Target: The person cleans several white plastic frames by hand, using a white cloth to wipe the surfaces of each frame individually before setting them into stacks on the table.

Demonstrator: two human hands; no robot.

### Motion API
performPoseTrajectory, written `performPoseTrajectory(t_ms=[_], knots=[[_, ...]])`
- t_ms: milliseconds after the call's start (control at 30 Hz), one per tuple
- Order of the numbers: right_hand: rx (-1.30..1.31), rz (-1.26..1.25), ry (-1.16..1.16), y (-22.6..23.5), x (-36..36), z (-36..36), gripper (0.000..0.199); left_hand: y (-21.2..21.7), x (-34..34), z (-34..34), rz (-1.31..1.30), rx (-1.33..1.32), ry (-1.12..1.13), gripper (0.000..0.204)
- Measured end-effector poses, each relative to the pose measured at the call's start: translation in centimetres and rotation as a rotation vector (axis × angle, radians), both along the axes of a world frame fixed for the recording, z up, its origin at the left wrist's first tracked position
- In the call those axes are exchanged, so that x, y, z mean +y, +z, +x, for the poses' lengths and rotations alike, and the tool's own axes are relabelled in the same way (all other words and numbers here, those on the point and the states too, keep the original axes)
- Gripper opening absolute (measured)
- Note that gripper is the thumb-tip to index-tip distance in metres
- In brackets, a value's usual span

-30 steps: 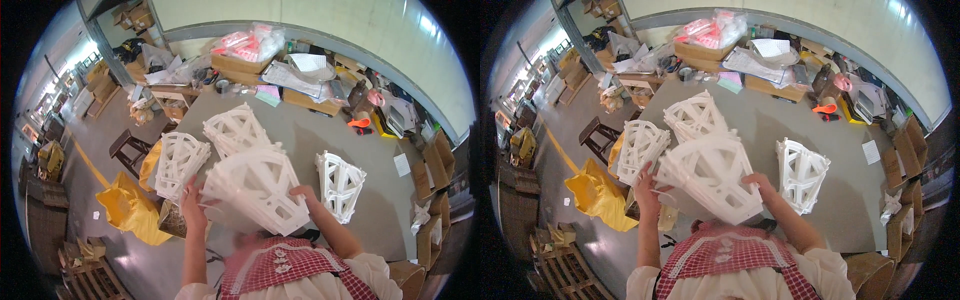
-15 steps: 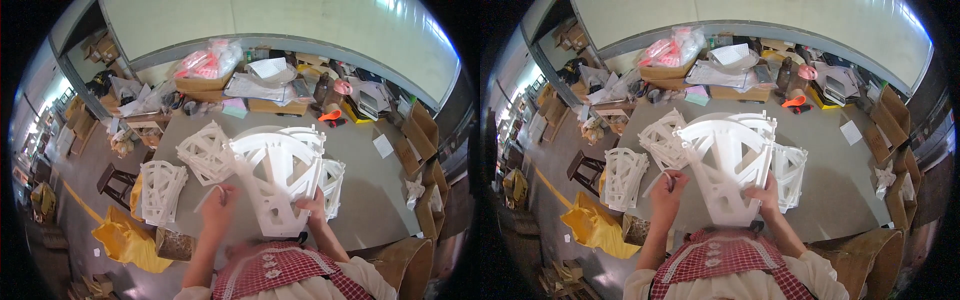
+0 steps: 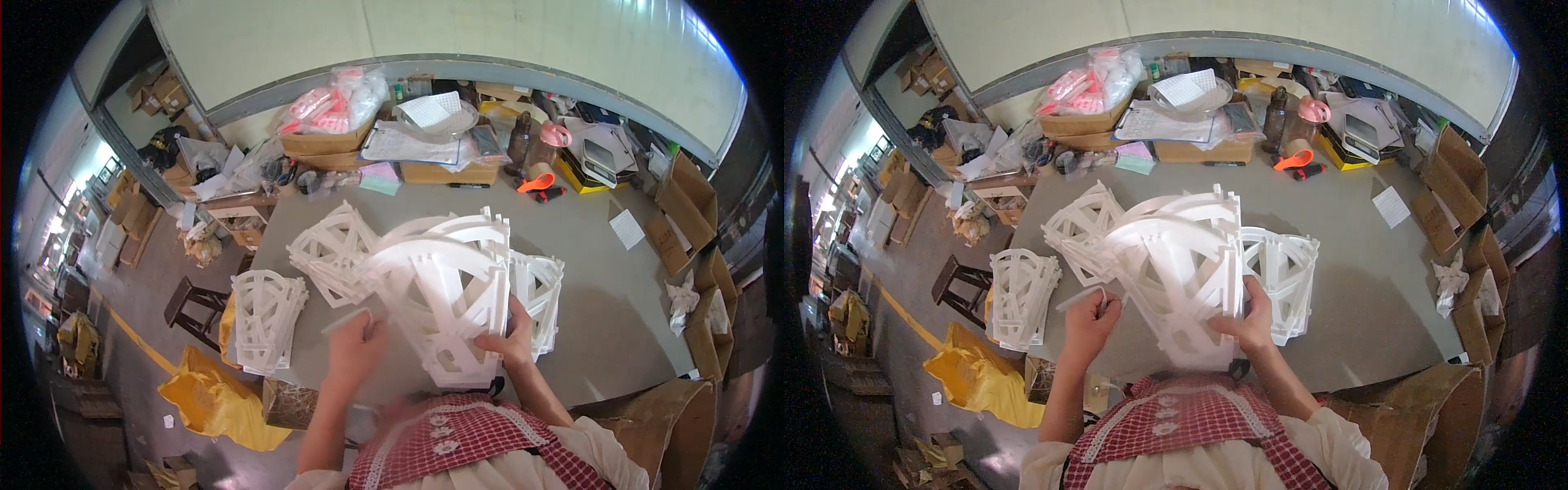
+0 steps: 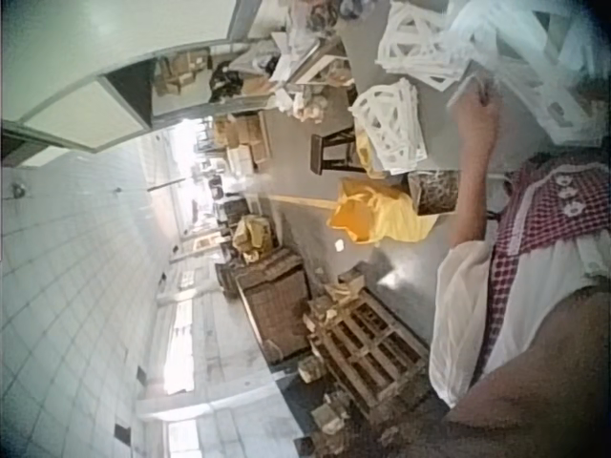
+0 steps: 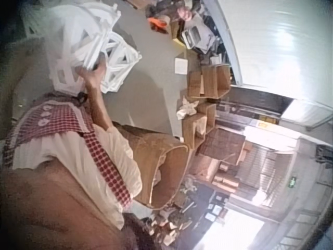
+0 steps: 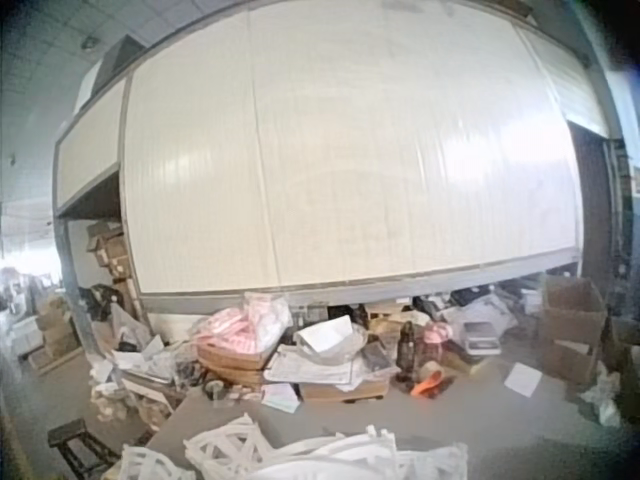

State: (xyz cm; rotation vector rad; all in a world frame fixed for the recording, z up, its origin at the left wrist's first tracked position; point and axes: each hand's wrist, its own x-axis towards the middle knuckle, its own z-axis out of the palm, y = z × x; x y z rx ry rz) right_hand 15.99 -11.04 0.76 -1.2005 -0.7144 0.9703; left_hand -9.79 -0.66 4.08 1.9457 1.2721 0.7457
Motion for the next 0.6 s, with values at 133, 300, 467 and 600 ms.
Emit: performPoseTrajectory(t_ms=[133,300,467,600], knots=[[0.040,0.004,0.027,-1.5,-0.1,0.4,0.075,0.4,-0.3,-0.5,-0.626,-0.449,0.006,0.012],[0.091,0.024,0.078,-1.6,0.1,0.3,0.077,-0.7,-0.9,-1.9,-1.083,-0.858,-0.104,0.013],[0.155,0.017,0.102,-1.9,0.1,0.2,0.076,-2.0,-1.4,-2.9,-1.195,-1.041,-0.241,0.018],[0.124,0.053,0.116,-1.8,0.2,0.2,0.078,-2.3,-1.3,-3.7,-1.149,-1.183,-0.266,0.017]])
